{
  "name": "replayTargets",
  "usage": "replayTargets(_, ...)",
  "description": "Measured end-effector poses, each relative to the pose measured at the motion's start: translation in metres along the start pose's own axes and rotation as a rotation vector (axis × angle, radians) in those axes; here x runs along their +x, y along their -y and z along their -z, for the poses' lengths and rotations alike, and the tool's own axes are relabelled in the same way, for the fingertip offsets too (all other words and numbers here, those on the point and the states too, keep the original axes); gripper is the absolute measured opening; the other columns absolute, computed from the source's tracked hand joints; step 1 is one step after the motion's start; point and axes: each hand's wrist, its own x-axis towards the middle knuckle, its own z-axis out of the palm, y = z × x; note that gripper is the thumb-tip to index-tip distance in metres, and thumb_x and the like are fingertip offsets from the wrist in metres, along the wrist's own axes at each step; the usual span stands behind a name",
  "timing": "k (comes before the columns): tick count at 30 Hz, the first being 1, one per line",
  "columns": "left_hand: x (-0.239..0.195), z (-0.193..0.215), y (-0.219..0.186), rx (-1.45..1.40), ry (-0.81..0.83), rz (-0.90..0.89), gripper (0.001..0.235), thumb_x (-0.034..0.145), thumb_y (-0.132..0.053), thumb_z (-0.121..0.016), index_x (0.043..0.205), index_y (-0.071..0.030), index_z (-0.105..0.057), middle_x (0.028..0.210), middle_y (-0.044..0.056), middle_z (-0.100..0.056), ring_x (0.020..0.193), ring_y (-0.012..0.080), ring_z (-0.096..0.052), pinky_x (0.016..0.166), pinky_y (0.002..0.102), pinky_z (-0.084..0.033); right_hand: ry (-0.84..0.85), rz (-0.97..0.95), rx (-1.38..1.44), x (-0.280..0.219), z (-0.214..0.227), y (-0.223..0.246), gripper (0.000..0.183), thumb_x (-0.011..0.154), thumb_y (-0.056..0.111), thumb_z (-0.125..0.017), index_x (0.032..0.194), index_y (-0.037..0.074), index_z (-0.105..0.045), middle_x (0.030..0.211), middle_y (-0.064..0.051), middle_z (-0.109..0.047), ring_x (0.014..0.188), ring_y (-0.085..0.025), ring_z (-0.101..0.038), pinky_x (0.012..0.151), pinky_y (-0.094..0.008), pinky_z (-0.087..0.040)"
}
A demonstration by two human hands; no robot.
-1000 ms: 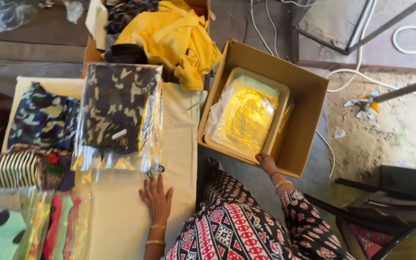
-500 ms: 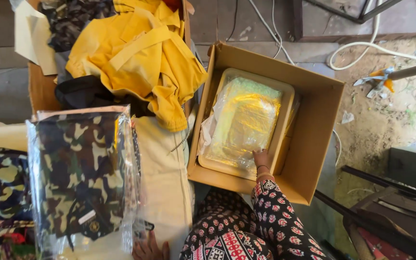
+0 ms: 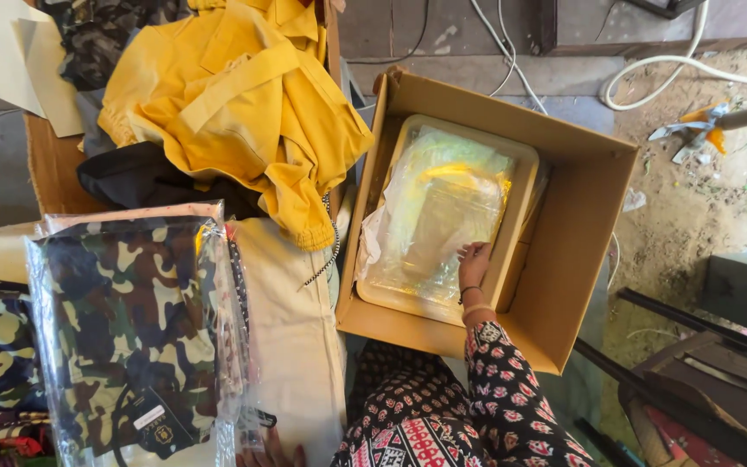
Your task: The person folds various clothing items, including camouflage shorts and beige shorts, on a table covered with a white cloth. They place the folded items into clear plastic bags and then put the packaged clothes into a cardboard box. The process is repeated for multiple items.
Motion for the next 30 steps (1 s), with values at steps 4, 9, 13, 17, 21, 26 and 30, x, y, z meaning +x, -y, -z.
replayTargets(4,-0.008,0.003,-0.001,-0.011,-0.032,0.004,0.069,0.089,-0.058,-0.054,0.136,-0.008,-0.063,0.137,0.029,-0.060,0.118,0.0553,-0.052,0.107,0.069,-0.034,0.039,-0.028,0.209,-0.026,0.046,0.149,0.008,0.104,0.015,-0.055,0.109,0.009,-0.053,0.077,-0.001,-0.059,0.058,-0.009,-0.051,0.051,-0.025,-0.040)
replayTargets(9,-0.006,0.011,-0.021,-0.032,-0.088,0.125,0.067,0.087,-0.055,-0.058,0.141,-0.016,-0.059,0.144,0.017,-0.054,0.131,0.0474,-0.048,0.118,0.072,-0.029,0.229,-0.065,0.321,-0.036,0.096,0.261,0.017,0.110,0.026,-0.057,0.115,0.012,-0.065,0.071,0.008,-0.042,0.055,-0.001,-0.031,0.047,-0.019,-0.026)
replayTargets(13,0.013,0.042,-0.032,-0.052,0.025,0.170,0.071,0.085,-0.053,-0.058,0.146,-0.017,-0.055,0.152,0.017,-0.050,0.138,0.0439,-0.044,0.118,0.071,-0.026,0.509,-0.148,0.570,-0.074,0.140,0.348,0.020,0.105,0.034,-0.056,0.110,0.016,-0.062,0.063,0.009,-0.040,0.047,-0.002,-0.035,0.043,-0.020,-0.030)
replayTargets(17,0.029,0.072,-0.038,-0.196,-0.010,0.154,0.060,0.089,-0.043,-0.060,0.141,-0.014,-0.055,0.144,0.016,-0.053,0.141,0.0417,-0.042,0.117,0.066,-0.024,0.917,-0.231,1.043,-0.115,0.146,0.373,0.020,0.110,0.036,-0.058,0.103,0.017,-0.058,0.068,0.009,-0.044,0.049,-0.003,-0.038,0.043,-0.020,-0.032)
replayTargets(21,0.016,0.063,-0.044,-0.815,-0.009,0.305,0.033,0.102,-0.037,-0.058,0.126,-0.017,-0.067,0.124,0.008,-0.069,0.127,0.0296,-0.060,0.111,0.046,-0.046,1.438,-0.152,0.914,-0.160,0.114,0.364,0.038,0.106,0.050,-0.053,0.097,0.014,-0.060,0.061,0.003,-0.048,0.044,-0.008,-0.043,0.037,-0.024,-0.037)
replayTargets(26,0.032,0.124,-0.065,-1.951,0.121,0.551,0.060,0.103,-0.052,-0.037,0.148,-0.013,-0.046,0.132,0.015,-0.065,0.118,0.0297,-0.066,0.097,0.045,-0.056,1.429,-0.384,0.575,-0.327,0.091,0.414,0.032,0.101,0.048,-0.050,0.095,0.017,-0.057,0.065,0.003,-0.052,0.052,-0.012,-0.051,0.045,-0.028,-0.042)
replayTargets(30,0.021,0.183,-0.049,-2.613,0.145,0.404,0.067,0.097,-0.052,-0.049,0.152,-0.021,-0.029,0.131,0.017,-0.063,0.109,0.0345,-0.069,0.090,0.048,-0.057,1.855,-0.111,0.626,-0.387,0.052,0.393,0.039,0.120,0.035,-0.056,0.093,0.008,-0.054,0.076,0.003,-0.051,0.060,-0.006,-0.048,0.055,-0.023,-0.040)
